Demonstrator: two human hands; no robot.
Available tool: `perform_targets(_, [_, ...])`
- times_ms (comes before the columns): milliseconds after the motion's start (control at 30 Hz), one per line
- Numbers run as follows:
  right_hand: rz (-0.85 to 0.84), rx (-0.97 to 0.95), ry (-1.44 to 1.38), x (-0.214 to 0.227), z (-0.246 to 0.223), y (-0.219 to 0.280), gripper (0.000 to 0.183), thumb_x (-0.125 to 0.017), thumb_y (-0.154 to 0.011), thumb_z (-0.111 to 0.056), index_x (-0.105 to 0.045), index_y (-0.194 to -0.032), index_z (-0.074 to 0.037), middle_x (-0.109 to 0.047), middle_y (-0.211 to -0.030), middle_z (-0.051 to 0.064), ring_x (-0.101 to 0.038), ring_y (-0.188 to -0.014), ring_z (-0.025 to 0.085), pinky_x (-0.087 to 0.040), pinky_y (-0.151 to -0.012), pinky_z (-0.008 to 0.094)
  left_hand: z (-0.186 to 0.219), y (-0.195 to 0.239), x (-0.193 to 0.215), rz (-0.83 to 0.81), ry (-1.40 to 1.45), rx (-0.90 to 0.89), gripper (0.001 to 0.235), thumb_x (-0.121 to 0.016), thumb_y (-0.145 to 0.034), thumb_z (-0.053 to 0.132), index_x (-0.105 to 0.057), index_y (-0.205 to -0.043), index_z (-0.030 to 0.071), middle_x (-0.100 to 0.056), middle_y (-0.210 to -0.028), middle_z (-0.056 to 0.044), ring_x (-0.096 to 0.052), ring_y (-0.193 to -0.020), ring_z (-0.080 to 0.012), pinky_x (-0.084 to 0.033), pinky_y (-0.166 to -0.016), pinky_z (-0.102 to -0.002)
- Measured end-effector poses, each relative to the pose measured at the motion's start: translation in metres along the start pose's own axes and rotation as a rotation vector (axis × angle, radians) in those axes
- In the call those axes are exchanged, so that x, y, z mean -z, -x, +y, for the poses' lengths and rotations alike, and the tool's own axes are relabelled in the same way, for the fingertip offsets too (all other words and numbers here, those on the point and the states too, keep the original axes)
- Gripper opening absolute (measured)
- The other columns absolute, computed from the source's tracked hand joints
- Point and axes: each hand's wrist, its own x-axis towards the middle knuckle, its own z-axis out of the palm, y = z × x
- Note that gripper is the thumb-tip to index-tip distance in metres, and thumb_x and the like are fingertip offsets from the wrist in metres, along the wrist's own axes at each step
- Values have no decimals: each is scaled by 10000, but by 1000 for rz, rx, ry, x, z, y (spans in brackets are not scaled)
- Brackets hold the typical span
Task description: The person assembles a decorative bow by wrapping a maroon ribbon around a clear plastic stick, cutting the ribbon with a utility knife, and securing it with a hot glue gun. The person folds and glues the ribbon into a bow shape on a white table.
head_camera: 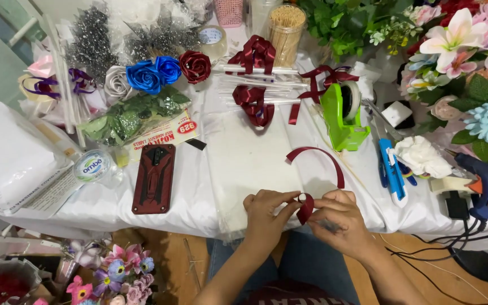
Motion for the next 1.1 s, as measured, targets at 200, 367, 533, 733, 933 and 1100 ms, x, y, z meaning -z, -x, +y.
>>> perform_targets(200, [-54, 0, -31, 7, -17, 9, 118, -820, -803, -158, -707, -818, -187, -772, -1024, -69, -597, -943, 180, -318, -922, 347, -2, 20, 2, -56, -46, -91, 228, -689, -963, 317, -768, -1176, 340, -669, -963, 110, -586, -914, -109, -238, -908, -364])
perform_targets(367, [-128, -27, -22, 10, -14, 26, 97, -815, -797, -160, -744, -855, -191, -765, -1117, -44, -609, -1005, 209, -365, -942, 366, 5, 26, 8, -158, 2, -46, 130, -706, -954, 284, -784, -1057, 301, -608, -1008, 90, -580, -972, -133, -235, -945, -388])
perform_targets(533, [-121, -37, -10, 16, -10, 23, 88, -799, -783, -168, -719, -811, -191, -757, -1183, -54, -608, -1091, 215, -334, -972, 368, 9, 25, 14, -144, 43, -21, 82, -761, -901, 237, -746, -968, 281, -629, -1061, 104, -583, -1027, -118, -222, -977, -381])
perform_targets(733, [22, -139, -178, 42, -15, -11, 58, -735, -886, -131, -768, -919, -165, -754, -1196, 76, -657, -1116, 225, -467, -1026, 414, 14, 14, 38, -93, -30, -29, 95, -795, -830, 370, -767, -822, 280, -707, -1072, 119, -619, -1062, -89, -200, -971, -381])
perform_targets(933, [77, -213, -503, 3, -11, -39, 70, -741, -848, 34, -750, -900, -12, -728, -1241, 234, -648, -1156, 340, -448, -1010, 499, 16, -1, 73, -61, 307, 72, 133, -830, -820, 122, -723, -860, 54, -667, -1367, -205, -611, -1255, -396, -320, -1093, -535])
perform_targets(1100, [-92, -475, -598, -29, -18, -42, 63, -752, -861, -14, -774, -904, 27, -697, -1319, 272, -622, -1237, 399, -405, -1084, 552, 12, 9, 79, -140, 348, 259, 159, -839, -826, 123, -717, -836, 21, -629, -1422, -217, -515, -1378, -444, -319, -1158, -574])
